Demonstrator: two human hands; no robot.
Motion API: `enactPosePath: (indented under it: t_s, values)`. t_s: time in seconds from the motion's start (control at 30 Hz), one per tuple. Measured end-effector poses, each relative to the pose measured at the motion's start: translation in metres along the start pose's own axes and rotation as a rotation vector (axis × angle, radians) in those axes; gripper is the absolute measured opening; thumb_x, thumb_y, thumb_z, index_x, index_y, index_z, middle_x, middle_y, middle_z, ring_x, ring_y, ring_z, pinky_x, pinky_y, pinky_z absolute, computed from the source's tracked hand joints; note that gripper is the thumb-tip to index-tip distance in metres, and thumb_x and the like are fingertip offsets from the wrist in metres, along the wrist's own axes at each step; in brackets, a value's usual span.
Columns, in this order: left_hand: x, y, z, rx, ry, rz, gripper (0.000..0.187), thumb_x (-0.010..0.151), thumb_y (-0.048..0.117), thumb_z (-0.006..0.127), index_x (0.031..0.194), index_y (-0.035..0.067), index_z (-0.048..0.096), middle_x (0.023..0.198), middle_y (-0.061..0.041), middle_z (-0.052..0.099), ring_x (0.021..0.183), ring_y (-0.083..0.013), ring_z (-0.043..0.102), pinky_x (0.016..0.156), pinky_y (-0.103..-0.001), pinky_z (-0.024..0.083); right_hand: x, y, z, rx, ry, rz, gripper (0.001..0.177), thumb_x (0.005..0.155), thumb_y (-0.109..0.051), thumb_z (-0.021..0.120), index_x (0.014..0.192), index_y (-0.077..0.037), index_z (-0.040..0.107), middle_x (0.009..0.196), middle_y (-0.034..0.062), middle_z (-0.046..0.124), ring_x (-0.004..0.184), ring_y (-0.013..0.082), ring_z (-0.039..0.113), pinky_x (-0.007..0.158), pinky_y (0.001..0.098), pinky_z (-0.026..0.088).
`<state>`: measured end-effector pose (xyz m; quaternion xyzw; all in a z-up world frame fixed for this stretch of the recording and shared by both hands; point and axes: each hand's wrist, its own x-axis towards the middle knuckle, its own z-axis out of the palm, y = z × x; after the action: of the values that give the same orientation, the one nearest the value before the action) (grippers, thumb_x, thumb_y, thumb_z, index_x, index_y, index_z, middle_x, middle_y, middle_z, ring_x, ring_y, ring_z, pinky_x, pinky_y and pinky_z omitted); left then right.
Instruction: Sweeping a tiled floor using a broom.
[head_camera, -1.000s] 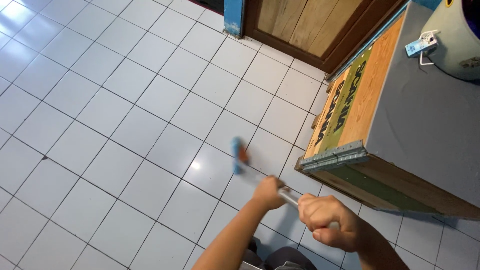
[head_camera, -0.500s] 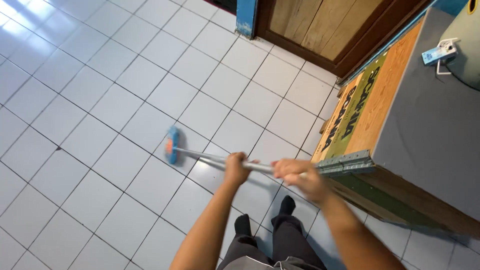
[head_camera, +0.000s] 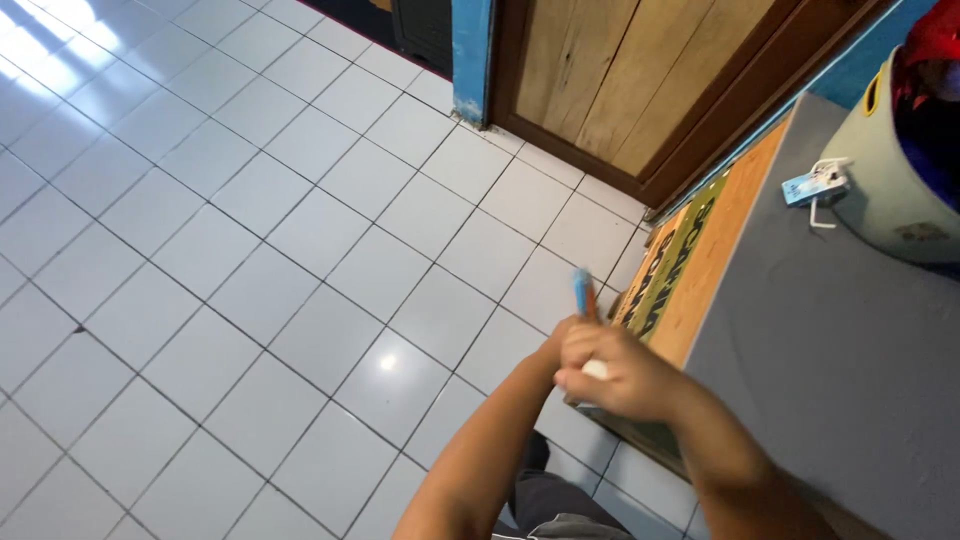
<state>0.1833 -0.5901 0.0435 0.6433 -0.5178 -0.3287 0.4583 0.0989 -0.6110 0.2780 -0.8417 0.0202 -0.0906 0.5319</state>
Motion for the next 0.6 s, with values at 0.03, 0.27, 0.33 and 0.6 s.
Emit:
enactPosePath:
  t_s: [0.03, 0.27, 0.33, 0.6]
  values:
    - [0.003, -0.005, 0.002, 0.000, 0.009, 0.000, 0.036, 0.065, 0.030, 0.084, 0.090, 0.007, 0.072, 0.089, -0.020, 0.071, 0.088, -0.0346, 0.070, 0.078, -0.043, 0.055, -0.004, 0.004, -0.010, -0.002, -0.008, -0.005, 0.026, 0.089, -0.011, 0.071, 0.070, -0.004, 0.055, 0.072, 0.0052, 0.054, 0.073, 0.0179, 0.054, 0.070, 0.0326, 0.047]
    - [-0.006, -0.028, -0.027, 0.285, 0.007, -0.252, 0.026, 0.068, 0.030, 0.077, 0.084, 0.010, 0.076, 0.092, -0.019, 0.072, 0.101, -0.0391, 0.066, 0.088, -0.047, 0.054, -0.018, 0.062, -0.051, 0.342, -0.092, -0.065, 0.021, 0.087, -0.008, 0.063, 0.070, -0.002, 0.051, 0.075, 0.0065, 0.056, 0.079, 0.0210, 0.055, 0.082, 0.0377, 0.047]
    - [-0.012, -0.041, -0.047, 0.335, 0.048, -0.402, 0.022, 0.072, 0.029, 0.075, 0.087, 0.012, 0.077, 0.097, -0.019, 0.071, 0.105, -0.0391, 0.064, 0.091, -0.049, 0.054, -0.009, 0.089, -0.041, 0.385, -0.072, -0.144, 0.021, 0.087, -0.007, 0.061, 0.070, -0.004, 0.049, 0.074, 0.0054, 0.055, 0.080, 0.0208, 0.054, 0.088, 0.0389, 0.047]
    - [0.003, -0.059, -0.059, 0.513, 0.267, -0.675, 0.030, 0.083, 0.043, 0.074, 0.088, 0.014, 0.077, 0.110, -0.007, 0.070, 0.119, -0.0316, 0.056, 0.092, -0.047, 0.051, 0.001, 0.140, -0.024, 0.499, 0.098, 0.069, 0.017, 0.083, -0.008, 0.060, 0.072, 0.001, 0.052, 0.086, 0.0093, 0.060, 0.087, 0.0206, 0.057, 0.087, 0.0374, 0.049]
